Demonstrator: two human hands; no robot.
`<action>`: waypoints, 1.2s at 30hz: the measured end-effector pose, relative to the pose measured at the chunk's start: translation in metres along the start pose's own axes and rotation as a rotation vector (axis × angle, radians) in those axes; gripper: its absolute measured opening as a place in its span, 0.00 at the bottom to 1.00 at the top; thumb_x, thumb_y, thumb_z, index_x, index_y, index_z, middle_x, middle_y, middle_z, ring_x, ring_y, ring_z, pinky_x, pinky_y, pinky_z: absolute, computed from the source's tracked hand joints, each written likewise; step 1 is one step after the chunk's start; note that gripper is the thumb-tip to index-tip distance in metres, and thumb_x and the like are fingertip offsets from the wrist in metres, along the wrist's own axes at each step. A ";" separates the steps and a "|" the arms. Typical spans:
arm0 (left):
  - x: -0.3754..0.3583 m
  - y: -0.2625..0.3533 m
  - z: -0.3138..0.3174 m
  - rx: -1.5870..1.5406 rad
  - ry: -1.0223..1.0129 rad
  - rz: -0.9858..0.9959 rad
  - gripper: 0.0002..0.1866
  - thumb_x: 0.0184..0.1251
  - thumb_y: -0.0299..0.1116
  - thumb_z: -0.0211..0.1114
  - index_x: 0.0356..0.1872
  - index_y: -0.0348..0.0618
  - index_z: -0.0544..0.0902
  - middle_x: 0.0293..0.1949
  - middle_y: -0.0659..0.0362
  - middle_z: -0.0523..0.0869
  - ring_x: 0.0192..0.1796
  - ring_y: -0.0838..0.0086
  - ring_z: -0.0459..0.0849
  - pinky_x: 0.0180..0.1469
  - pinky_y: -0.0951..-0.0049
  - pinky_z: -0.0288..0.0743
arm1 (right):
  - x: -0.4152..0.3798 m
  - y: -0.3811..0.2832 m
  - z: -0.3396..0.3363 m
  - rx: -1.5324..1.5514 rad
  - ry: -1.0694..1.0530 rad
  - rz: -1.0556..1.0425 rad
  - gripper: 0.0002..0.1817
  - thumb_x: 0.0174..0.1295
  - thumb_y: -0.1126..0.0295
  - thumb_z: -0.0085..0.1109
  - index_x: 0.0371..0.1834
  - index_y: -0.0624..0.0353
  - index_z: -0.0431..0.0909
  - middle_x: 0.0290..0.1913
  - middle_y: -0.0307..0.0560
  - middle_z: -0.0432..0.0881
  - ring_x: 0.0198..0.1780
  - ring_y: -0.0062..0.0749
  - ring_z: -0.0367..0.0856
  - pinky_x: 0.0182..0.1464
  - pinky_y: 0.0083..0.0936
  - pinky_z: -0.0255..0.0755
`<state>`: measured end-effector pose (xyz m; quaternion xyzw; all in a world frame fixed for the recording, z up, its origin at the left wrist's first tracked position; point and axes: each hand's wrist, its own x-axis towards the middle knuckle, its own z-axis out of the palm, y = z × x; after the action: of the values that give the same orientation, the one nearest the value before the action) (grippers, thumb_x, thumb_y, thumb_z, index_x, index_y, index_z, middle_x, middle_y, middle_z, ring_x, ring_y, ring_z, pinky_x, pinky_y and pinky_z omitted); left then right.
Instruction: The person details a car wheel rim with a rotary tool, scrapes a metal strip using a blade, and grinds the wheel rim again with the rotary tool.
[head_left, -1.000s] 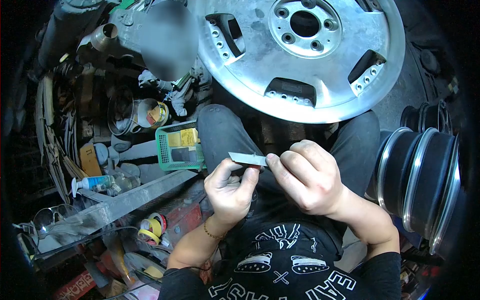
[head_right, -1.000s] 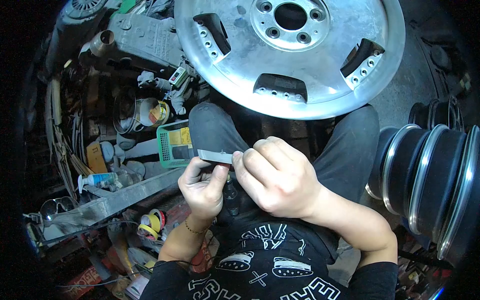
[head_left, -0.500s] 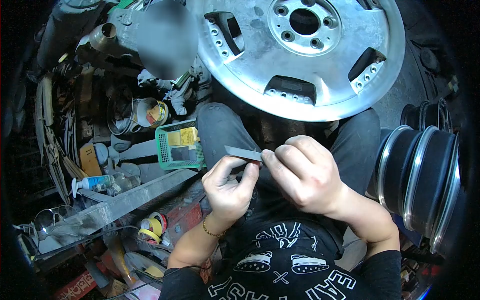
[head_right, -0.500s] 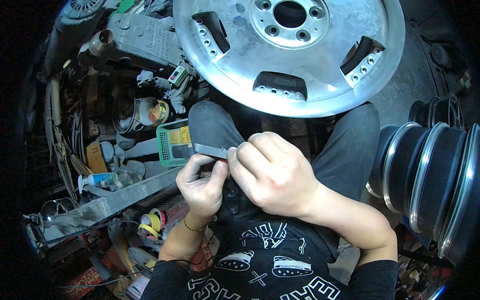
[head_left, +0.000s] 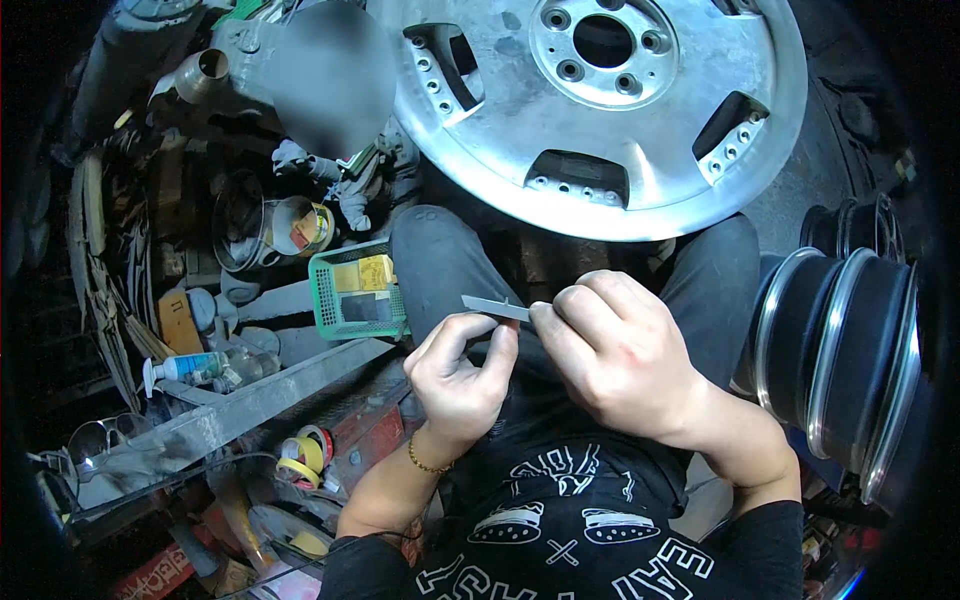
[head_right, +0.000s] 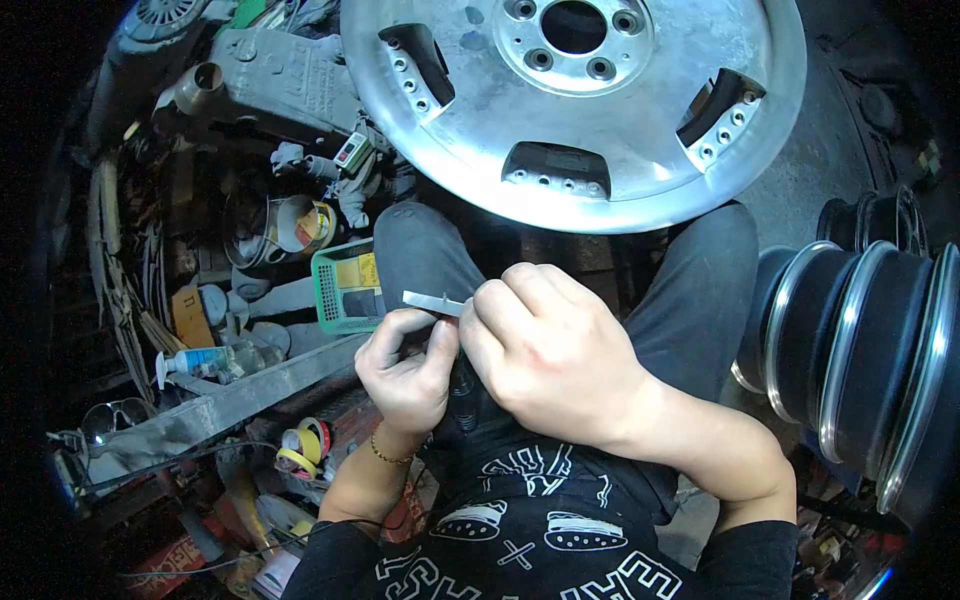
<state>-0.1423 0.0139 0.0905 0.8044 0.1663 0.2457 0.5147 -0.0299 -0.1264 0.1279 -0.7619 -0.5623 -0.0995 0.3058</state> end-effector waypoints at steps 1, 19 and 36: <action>0.000 -0.001 0.000 0.024 0.023 0.047 0.05 0.60 0.19 0.70 0.32 0.33 0.81 0.26 0.64 0.83 0.29 0.86 0.75 0.31 0.80 0.71 | 0.000 0.000 0.002 -0.009 0.000 0.002 0.12 0.45 0.69 0.59 0.31 0.66 0.80 0.29 0.44 0.73 0.34 0.34 0.76 0.38 0.27 0.72; -0.001 0.001 -0.004 -0.014 -0.043 -0.151 0.06 0.56 0.18 0.73 0.32 0.32 0.83 0.28 0.55 0.88 0.30 0.79 0.85 0.35 0.77 0.78 | -0.004 0.000 0.015 0.025 0.053 0.006 0.13 0.49 0.71 0.59 0.35 0.68 0.80 0.30 0.44 0.74 0.34 0.35 0.76 0.37 0.28 0.73; 0.001 0.001 -0.006 0.025 -0.035 -0.070 0.04 0.60 0.18 0.70 0.32 0.30 0.82 0.30 0.53 0.88 0.32 0.79 0.85 0.36 0.77 0.79 | -0.002 -0.002 0.011 0.000 0.009 0.013 0.13 0.48 0.70 0.59 0.35 0.68 0.80 0.30 0.44 0.73 0.34 0.36 0.76 0.38 0.29 0.72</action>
<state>-0.1453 0.0185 0.0943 0.8088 0.1883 0.2115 0.5154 -0.0341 -0.1218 0.1189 -0.7649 -0.5561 -0.1008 0.3090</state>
